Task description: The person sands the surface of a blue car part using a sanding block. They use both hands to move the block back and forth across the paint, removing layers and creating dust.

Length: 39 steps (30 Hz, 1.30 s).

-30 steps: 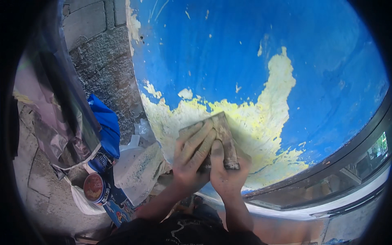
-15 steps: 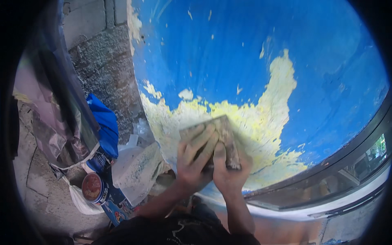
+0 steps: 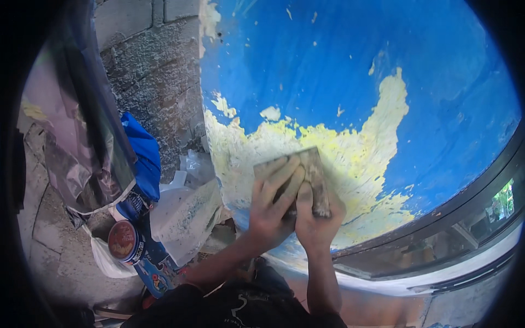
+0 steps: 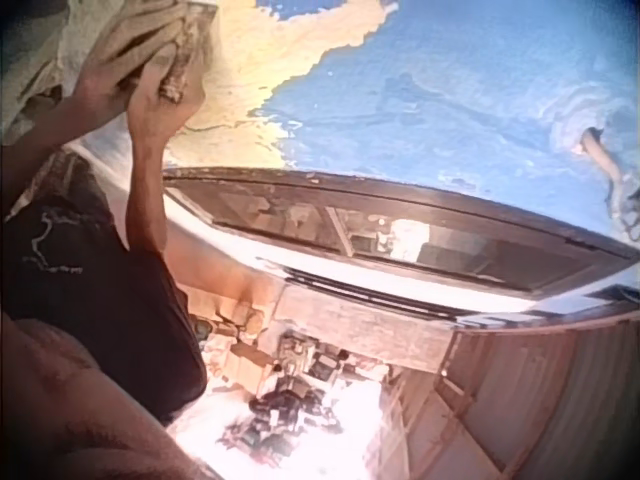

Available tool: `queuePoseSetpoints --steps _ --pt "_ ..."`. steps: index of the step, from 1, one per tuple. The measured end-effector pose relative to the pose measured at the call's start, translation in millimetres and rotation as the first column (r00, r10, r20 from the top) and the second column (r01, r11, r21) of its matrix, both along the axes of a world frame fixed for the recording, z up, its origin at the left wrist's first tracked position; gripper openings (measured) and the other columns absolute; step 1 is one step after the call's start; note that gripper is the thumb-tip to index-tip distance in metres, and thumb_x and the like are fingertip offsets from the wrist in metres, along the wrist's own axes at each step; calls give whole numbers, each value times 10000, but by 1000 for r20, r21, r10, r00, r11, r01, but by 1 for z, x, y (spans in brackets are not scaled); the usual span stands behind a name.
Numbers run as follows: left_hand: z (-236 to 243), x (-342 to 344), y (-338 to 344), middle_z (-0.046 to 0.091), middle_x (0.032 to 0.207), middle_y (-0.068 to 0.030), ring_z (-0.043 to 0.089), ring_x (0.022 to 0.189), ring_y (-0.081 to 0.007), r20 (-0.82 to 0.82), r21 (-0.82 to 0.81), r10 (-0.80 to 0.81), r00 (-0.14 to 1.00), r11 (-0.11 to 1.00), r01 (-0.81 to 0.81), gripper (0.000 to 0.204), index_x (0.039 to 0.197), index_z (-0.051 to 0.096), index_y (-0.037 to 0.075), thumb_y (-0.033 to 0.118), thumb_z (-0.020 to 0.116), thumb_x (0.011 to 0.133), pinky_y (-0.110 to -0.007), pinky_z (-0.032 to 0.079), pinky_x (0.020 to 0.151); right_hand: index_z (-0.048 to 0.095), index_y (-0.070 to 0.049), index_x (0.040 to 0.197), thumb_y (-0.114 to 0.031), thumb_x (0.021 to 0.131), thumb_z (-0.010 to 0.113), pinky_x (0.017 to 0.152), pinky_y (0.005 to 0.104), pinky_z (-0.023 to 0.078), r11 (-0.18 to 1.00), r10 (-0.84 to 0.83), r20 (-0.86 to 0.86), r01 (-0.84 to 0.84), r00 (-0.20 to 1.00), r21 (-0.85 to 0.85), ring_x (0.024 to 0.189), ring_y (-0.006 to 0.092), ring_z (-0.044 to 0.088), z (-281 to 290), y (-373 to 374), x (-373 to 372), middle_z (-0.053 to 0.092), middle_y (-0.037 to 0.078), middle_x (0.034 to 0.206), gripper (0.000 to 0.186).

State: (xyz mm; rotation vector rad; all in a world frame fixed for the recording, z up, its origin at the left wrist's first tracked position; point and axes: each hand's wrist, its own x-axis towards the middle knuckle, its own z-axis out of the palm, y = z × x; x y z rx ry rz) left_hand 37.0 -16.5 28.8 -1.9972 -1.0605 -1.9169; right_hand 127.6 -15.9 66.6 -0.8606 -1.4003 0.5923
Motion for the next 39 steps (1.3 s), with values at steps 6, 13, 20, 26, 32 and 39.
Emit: queuePoseSetpoints --steps 6,13,20,26,32,39 --pt "11 -30 18 556 1218 -189 529 1114 -381 151 110 189 970 972 -206 443 1124 626 -40 46 738 705 -477 415 951 614 53 1140 -80 892 575 821 282 495 996 87 204 -92 975 17 960 156 626 19 14 -32 676 133 1048 284" --pt "-1 -42 5 578 1173 -170 540 1107 -357 145 58 191 971 978 -201 418 1133 630 -23 52 718 731 -454 421 937 631 45 1095 -109 889 587 708 281 505 996 53 126 -61 991 61 799 119 626 4 7 -46 687 114 880 261" --pt "-10 -45 -3 521 1298 -179 518 1156 -360 141 -30 47 989 999 -43 534 1166 608 -33 -16 676 637 -455 416 966 632 72 979 -65 884 592 723 278 478 997 -83 227 81 970 19 811 109 582 -14 -4 -45 661 62 894 172" --pt "-11 -51 8 536 1272 -143 483 1190 -368 164 -29 181 970 984 -178 525 1143 626 2 -20 688 622 -462 403 988 648 48 951 -67 878 572 621 253 471 999 2 94 -7 996 52 693 88 573 -4 16 -63 655 53 760 156" --pt "-23 -51 1 539 1271 -137 497 1173 -365 90 -110 99 991 990 -89 552 1158 617 6 -12 708 614 -465 412 969 624 79 985 -89 888 597 747 270 467 999 -38 79 35 996 40 857 105 574 -28 9 -56 661 74 923 196" --pt "-28 -53 -3 537 1275 -115 510 1156 -329 93 -61 68 993 996 -63 601 1185 611 18 9 702 591 -438 433 952 633 75 951 -62 881 580 741 265 456 994 -104 78 105 991 -7 817 110 572 -32 2 -59 658 66 885 164"
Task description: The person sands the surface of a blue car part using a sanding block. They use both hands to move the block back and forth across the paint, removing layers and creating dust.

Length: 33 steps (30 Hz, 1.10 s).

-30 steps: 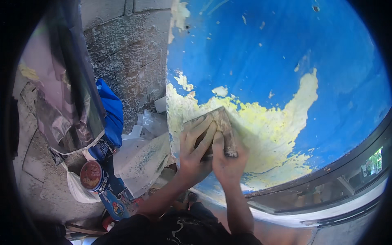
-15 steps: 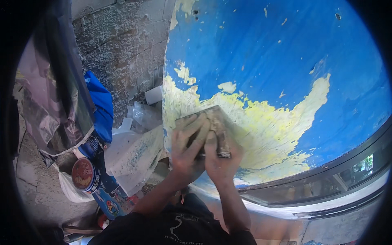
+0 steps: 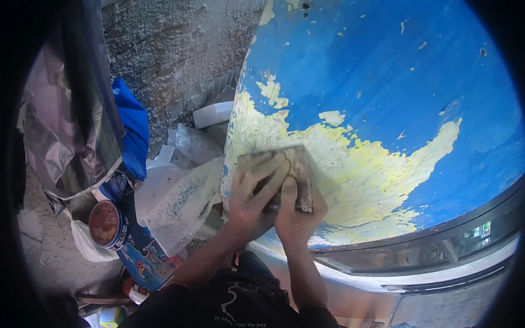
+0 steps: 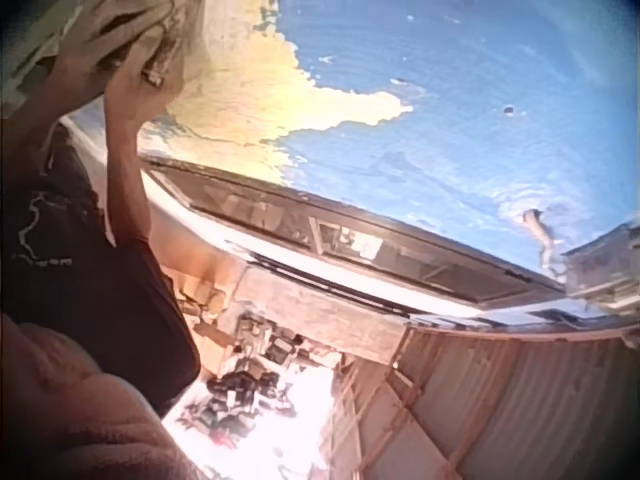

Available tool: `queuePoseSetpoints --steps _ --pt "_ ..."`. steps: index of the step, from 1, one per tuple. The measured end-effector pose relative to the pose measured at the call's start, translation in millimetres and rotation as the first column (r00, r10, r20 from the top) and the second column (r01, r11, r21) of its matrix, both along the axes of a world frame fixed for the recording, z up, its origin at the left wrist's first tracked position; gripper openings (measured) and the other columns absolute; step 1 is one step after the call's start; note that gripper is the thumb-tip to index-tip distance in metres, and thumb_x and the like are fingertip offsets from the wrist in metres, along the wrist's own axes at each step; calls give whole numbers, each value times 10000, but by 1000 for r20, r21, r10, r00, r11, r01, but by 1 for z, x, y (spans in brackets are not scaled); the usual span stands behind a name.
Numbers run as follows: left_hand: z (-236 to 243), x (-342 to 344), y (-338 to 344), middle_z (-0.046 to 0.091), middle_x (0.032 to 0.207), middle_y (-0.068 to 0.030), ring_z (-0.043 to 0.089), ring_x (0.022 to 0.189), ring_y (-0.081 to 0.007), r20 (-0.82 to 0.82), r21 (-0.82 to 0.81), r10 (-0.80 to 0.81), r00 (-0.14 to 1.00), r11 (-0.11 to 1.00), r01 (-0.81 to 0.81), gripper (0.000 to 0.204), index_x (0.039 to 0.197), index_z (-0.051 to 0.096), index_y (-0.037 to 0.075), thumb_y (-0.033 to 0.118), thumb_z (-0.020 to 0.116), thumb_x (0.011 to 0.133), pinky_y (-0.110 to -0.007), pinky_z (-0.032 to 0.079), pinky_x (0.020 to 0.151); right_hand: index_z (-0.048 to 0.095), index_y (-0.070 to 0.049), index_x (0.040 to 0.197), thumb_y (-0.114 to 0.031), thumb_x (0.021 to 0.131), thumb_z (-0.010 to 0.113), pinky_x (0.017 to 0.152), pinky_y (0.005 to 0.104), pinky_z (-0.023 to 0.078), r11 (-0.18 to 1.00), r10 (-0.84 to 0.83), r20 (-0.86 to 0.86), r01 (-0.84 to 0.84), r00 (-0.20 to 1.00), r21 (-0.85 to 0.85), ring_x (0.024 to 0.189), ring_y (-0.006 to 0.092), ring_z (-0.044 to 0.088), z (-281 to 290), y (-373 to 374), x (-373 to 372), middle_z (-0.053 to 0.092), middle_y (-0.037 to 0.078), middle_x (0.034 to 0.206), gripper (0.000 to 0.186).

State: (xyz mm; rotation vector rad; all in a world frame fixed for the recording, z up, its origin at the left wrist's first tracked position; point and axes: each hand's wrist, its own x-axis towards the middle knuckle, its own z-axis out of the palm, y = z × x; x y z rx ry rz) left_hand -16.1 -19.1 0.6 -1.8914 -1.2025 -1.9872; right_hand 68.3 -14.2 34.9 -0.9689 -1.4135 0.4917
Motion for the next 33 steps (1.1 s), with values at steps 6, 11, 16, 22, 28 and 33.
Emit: queuePoseSetpoints --steps 6,11,16,22,28,33 --pt "5 -11 4 557 1246 -105 520 1147 -323 22 18 -1 1000 1000 0 551 1145 635 18 -11 680 596 -432 436 952 644 65 1012 -77 891 552 775 270 459 998 20 50 -17 999 -64 857 123 585 3 3 -5 669 81 931 208" --pt "26 -20 2 572 1232 -107 535 1131 -329 29 -9 70 997 998 -69 519 1122 641 10 9 685 605 -425 439 954 642 77 997 -94 885 570 770 274 466 996 18 -119 -28 993 -84 853 117 580 19 2 -20 668 75 913 217" --pt "12 -20 -1 555 1266 -117 520 1163 -339 83 -8 -53 995 998 54 507 1147 627 9 61 690 647 -441 420 977 633 72 935 -83 866 578 683 266 465 998 -62 106 61 992 12 764 106 574 10 -8 -19 660 69 861 179" --pt "-3 -12 6 527 1295 -142 492 1188 -347 50 -24 -2 999 1000 4 523 1169 614 7 74 696 657 -436 411 976 635 73 941 -88 860 587 716 273 465 999 3 10 -3 1000 -36 822 116 583 3 6 -14 659 78 880 186" --pt "3 -23 6 539 1269 -130 494 1170 -339 82 18 -21 996 1000 20 572 1157 621 3 18 714 592 -435 413 968 639 69 1049 -97 891 598 745 262 482 1000 27 111 -28 994 13 859 122 614 10 5 -19 679 89 945 233" --pt "22 -33 9 550 1255 -123 521 1130 -334 70 37 30 997 999 -33 565 1141 629 0 27 721 584 -426 430 948 629 85 1058 -83 888 582 771 276 486 993 89 -38 -91 995 -77 885 136 621 24 8 -26 679 99 958 244"
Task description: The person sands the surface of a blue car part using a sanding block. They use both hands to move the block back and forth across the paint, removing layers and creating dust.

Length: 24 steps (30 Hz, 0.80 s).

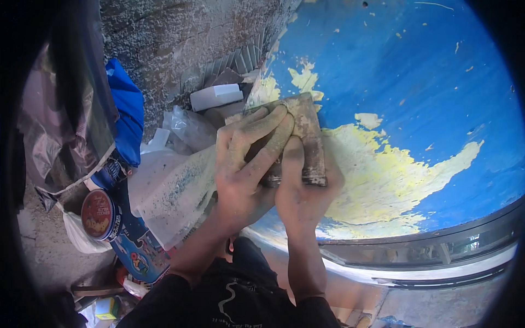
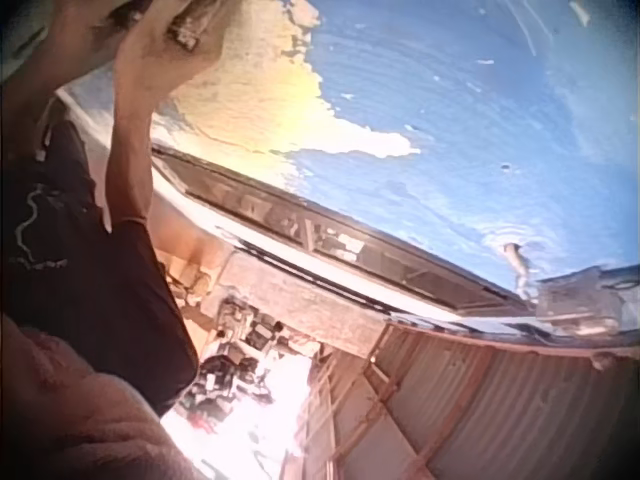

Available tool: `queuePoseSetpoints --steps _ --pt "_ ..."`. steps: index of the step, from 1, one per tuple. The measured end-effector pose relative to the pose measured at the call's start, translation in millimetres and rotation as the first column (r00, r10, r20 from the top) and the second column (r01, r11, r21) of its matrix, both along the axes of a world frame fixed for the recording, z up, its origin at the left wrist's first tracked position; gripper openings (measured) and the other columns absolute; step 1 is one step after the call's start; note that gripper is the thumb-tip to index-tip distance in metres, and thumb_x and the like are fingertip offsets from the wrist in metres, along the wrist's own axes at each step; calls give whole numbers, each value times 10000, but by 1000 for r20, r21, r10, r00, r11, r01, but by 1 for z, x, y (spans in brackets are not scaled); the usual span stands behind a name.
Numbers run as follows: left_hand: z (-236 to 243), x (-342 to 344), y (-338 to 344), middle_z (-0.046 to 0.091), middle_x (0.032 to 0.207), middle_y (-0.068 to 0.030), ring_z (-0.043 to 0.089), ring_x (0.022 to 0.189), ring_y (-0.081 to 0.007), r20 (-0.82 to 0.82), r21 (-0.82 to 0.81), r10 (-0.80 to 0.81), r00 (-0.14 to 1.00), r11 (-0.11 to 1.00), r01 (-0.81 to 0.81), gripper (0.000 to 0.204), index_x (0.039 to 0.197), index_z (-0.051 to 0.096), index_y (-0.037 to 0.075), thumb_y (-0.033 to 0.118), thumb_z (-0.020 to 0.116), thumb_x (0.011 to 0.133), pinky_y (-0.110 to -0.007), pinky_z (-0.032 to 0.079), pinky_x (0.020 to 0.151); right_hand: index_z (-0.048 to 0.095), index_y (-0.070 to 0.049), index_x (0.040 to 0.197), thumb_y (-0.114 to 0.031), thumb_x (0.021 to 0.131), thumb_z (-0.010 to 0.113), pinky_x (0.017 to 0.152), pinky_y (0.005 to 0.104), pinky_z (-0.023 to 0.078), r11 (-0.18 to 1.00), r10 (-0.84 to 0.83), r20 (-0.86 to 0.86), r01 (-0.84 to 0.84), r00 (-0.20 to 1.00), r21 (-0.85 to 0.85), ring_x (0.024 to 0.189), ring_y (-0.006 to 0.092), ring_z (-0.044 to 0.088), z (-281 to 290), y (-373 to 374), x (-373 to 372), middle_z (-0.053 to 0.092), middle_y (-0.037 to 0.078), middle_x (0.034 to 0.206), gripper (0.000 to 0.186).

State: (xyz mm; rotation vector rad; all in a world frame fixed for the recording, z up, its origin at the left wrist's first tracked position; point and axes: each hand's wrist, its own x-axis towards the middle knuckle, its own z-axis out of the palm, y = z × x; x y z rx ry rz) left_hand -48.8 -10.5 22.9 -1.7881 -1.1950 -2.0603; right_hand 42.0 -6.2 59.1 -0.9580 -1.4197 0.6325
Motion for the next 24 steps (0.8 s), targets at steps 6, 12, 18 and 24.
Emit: queuePoseSetpoints --steps 6,12,18,24 --pt "-1 -1 5 567 1245 -89 533 1121 -308 19 15 24 1000 1000 -24 542 1134 644 24 53 720 598 -405 444 942 622 99 1068 -57 873 566 803 277 483 999 -46 18 47 999 -27 902 146 624 3 -1 -5 681 128 970 256" --pt "-13 -1 0 561 1253 -87 532 1115 -304 -8 -40 -10 1000 999 9 539 1128 645 30 58 711 594 -404 456 924 623 82 987 -151 870 617 788 284 462 989 -122 50 117 991 93 858 147 591 -10 -5 -12 662 99 935 261" --pt "-17 -6 -5 553 1260 -83 528 1137 -274 -31 -55 -37 999 998 35 563 1159 621 21 61 698 602 -385 478 899 621 93 967 -115 861 601 752 275 456 983 -151 63 143 987 120 822 155 586 -20 -3 -14 653 86 879 234" --pt "7 -17 6 550 1283 -74 519 1176 -252 -41 15 10 999 1000 -10 525 1167 627 28 92 693 650 -382 439 971 573 80 1163 -110 866 583 842 314 459 966 -175 28 177 984 -189 982 187 600 9 -2 -21 604 169 1166 352"
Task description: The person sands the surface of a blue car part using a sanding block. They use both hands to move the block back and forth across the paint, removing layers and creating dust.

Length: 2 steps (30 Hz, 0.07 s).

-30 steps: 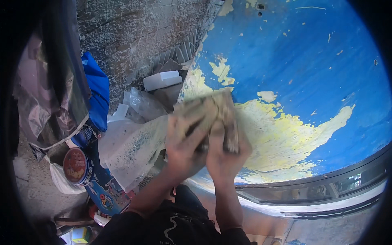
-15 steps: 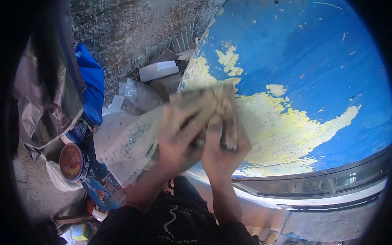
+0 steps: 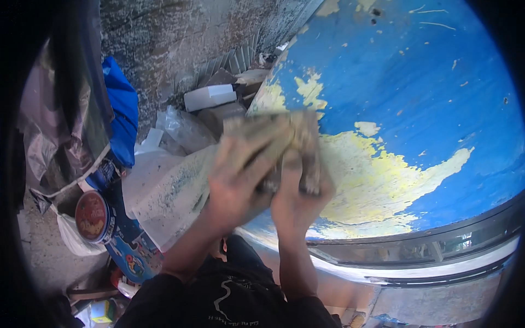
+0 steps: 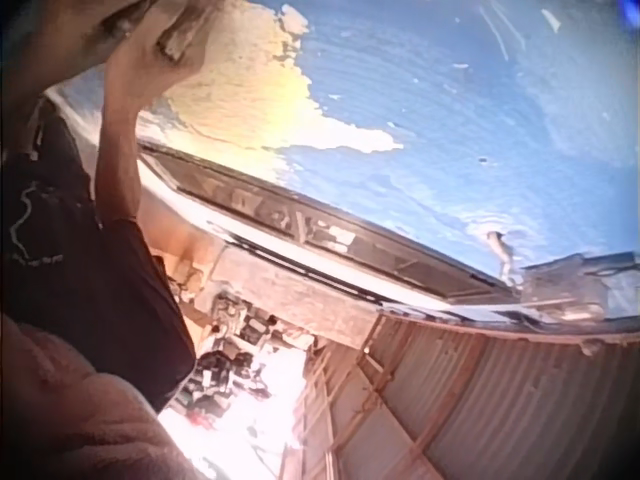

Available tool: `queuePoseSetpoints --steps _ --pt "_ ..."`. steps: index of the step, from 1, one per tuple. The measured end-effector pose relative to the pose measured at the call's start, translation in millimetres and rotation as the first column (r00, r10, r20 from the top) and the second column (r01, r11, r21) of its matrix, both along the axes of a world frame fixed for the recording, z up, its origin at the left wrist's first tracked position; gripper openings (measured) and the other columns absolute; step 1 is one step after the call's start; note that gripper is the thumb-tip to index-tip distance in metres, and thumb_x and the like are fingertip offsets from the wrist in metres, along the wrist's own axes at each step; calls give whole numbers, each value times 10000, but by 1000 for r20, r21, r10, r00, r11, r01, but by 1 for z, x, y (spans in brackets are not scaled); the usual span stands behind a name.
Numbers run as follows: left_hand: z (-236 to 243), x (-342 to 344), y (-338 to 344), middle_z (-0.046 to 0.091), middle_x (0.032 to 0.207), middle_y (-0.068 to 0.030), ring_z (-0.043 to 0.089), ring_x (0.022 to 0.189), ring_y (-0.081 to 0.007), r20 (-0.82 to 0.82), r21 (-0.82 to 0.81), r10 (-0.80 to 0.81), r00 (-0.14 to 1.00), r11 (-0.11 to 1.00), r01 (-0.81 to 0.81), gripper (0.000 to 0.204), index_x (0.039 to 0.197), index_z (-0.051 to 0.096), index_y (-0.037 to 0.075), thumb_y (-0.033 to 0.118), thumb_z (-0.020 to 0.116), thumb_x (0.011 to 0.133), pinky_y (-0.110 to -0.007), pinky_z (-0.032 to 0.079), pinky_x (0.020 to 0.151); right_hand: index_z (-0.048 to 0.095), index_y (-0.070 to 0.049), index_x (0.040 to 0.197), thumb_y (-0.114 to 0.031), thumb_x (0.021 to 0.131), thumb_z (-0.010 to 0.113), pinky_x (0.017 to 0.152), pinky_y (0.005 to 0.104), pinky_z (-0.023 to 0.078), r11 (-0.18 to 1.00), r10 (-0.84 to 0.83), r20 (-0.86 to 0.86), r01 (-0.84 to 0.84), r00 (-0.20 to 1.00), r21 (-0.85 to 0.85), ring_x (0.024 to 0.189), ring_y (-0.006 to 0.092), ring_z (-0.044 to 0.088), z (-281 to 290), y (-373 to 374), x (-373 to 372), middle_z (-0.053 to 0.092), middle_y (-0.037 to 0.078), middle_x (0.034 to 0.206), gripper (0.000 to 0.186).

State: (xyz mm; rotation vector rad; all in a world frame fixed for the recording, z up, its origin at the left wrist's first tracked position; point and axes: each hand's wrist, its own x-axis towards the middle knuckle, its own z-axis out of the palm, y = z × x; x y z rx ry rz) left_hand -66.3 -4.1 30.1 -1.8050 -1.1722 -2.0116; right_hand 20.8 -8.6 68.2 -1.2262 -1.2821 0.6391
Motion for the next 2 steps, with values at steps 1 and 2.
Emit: queuePoseSetpoints --steps 1,2 --pt "-12 3 -1 537 1305 -72 512 1186 -250 -42 -20 -17 999 1000 16 510 1188 618 43 83 677 683 -376 433 988 505 -34 1279 -152 868 612 932 329 411 990 130 -14 -129 991 59 1085 230 562 -15 1 8 540 173 1266 441" --pt "-26 7 -2 523 1326 -70 504 1196 -248 -84 -33 -17 996 999 14 496 1209 610 57 74 660 716 -371 426 1005 436 -148 1395 -194 869 641 1023 344 363 954 276 -17 -272 961 127 1187 272 524 -38 9 25 476 178 1365 566"
